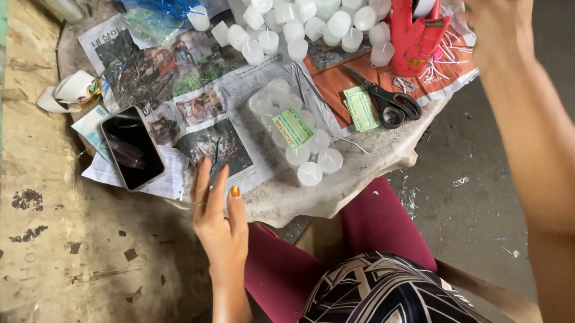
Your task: The person is packaging small white tea light candles into clear plastic bags, adding labels, and sealing them with tape.
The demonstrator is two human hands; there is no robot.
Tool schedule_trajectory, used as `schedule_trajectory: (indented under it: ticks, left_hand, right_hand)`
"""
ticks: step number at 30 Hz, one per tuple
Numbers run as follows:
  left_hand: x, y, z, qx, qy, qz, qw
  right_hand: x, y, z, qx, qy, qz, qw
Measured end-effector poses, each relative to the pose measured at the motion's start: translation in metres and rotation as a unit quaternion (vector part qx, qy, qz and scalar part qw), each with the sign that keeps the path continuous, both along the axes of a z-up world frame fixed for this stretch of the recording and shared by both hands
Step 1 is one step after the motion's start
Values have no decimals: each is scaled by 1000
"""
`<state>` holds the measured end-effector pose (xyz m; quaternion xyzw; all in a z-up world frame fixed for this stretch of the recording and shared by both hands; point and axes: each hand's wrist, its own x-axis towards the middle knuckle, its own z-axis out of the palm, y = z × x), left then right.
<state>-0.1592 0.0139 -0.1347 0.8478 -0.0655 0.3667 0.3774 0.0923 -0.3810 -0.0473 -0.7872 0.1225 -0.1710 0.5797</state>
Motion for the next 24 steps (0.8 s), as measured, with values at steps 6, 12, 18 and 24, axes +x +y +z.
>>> schedule_trajectory:
  ticks: [6, 12, 18, 24]
  left_hand:
    - [-9, -2, 0, -29, 39, 22, 999]
    - [-7, -7, -3, -19, 37, 20, 999]
    - [2, -20, 14, 13, -16, 44, 999]
    - [40, -81, 49, 41, -53, -51, 996]
  right_hand:
    - [-46, 2, -68, 180, 72, 6, 981]
    - [-35, 25, -66, 223, 199, -3, 954]
    - [-39, 6, -80, 74, 57, 194, 977]
    - [-83, 40, -9, -115, -57, 312, 941]
